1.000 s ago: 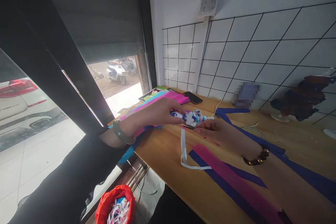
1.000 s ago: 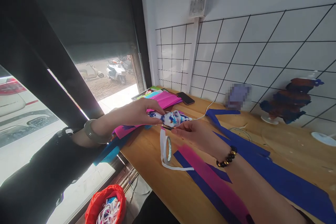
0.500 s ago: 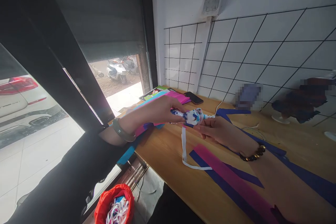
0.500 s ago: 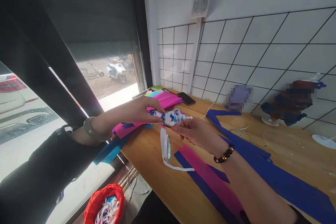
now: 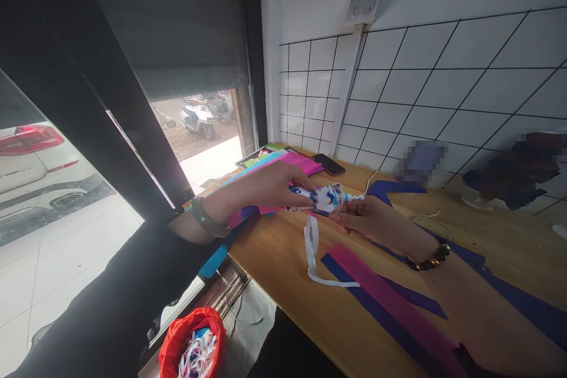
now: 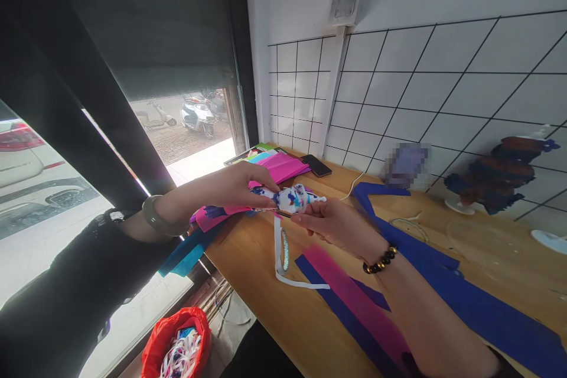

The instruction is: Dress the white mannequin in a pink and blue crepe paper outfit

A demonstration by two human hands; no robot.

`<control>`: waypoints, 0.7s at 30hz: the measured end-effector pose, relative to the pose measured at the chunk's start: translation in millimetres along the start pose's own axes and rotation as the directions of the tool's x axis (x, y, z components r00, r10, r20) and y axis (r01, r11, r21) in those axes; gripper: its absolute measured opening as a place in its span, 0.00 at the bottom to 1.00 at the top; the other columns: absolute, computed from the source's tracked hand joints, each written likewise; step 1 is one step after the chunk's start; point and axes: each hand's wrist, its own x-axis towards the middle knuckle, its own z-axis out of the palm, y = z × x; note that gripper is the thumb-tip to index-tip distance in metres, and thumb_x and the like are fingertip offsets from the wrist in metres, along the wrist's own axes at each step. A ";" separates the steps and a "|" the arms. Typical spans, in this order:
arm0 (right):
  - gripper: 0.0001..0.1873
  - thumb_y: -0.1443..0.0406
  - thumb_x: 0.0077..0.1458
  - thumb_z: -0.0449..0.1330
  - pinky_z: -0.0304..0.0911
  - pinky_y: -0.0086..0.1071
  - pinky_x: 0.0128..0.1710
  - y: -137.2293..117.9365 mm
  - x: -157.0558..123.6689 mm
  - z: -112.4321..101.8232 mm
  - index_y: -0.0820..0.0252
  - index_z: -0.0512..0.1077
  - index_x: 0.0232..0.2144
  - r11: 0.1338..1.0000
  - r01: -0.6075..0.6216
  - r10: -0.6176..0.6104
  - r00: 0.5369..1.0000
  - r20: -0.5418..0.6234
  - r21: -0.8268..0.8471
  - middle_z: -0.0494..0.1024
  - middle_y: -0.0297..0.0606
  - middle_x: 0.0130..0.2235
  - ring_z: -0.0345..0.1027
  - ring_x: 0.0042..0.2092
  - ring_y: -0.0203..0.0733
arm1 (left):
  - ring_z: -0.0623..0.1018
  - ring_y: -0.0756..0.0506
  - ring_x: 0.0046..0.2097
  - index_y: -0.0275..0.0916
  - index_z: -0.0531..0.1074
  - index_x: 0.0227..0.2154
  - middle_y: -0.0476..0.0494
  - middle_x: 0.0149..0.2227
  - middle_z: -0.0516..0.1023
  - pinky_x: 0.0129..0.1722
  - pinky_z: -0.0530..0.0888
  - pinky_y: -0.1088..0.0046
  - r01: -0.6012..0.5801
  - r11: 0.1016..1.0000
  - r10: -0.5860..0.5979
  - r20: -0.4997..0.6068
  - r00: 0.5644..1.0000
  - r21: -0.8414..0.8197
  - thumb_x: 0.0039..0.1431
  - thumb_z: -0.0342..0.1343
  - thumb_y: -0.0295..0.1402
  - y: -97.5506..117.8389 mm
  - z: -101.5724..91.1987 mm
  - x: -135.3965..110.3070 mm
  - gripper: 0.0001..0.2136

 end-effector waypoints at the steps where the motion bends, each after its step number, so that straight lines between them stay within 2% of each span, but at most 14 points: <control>1: 0.23 0.46 0.47 0.59 0.34 0.28 0.18 1.3 0.7 0.2 0.59 0.65 0.21 1.000 -0.003 0.003 1.000 0.003 0.002 0.54 0.23 0.16 0.40 0.18 0.26 | 0.72 0.50 0.36 0.42 0.76 0.40 0.47 0.38 0.77 0.33 0.64 0.75 0.000 1.000 0.000 0.001 1.000 0.003 0.52 0.55 0.39 -0.7 -0.4 0.2 0.13; 9: 0.23 0.46 0.48 0.58 0.37 0.28 0.19 9.3 4.6 4.6 0.59 0.64 0.21 0.997 0.042 -0.044 0.999 0.026 0.071 0.54 0.23 0.15 0.42 0.19 0.28 | 0.73 0.49 0.36 0.43 0.76 0.41 0.47 0.38 0.77 0.33 0.65 0.75 0.015 1.000 -0.015 0.005 1.000 -0.014 0.51 0.56 0.38 -3.6 -1.8 0.4 0.14; 12: 0.22 0.47 0.49 0.58 0.37 0.28 0.19 9.9 5.0 5.2 0.60 0.65 0.21 0.994 0.051 -0.054 0.998 0.031 0.095 0.56 0.24 0.16 0.43 0.19 0.27 | 0.73 0.49 0.35 0.43 0.76 0.40 0.47 0.38 0.78 0.33 0.65 0.75 0.017 1.000 -0.016 0.020 1.000 -0.026 0.50 0.56 0.37 -3.5 -1.4 0.4 0.14; 18: 0.22 0.48 0.50 0.58 0.36 0.28 0.17 5.7 3.3 5.3 0.60 0.65 0.19 0.997 0.010 -0.012 1.000 0.019 0.079 0.55 0.24 0.15 0.42 0.18 0.27 | 0.73 0.49 0.36 0.44 0.76 0.40 0.48 0.37 0.77 0.33 0.65 0.75 0.006 1.000 -0.006 0.007 1.000 -0.013 0.50 0.56 0.38 -4.4 -1.5 0.5 0.14; 21: 0.21 0.48 0.49 0.59 0.38 0.27 0.18 4.9 3.4 5.5 0.60 0.65 0.20 0.994 0.022 -0.023 1.000 0.010 0.105 0.58 0.25 0.16 0.43 0.18 0.27 | 0.73 0.49 0.36 0.44 0.76 0.39 0.49 0.38 0.77 0.34 0.66 0.75 0.019 1.000 -0.019 0.006 1.000 -0.015 0.50 0.57 0.38 -5.2 -0.8 -0.1 0.14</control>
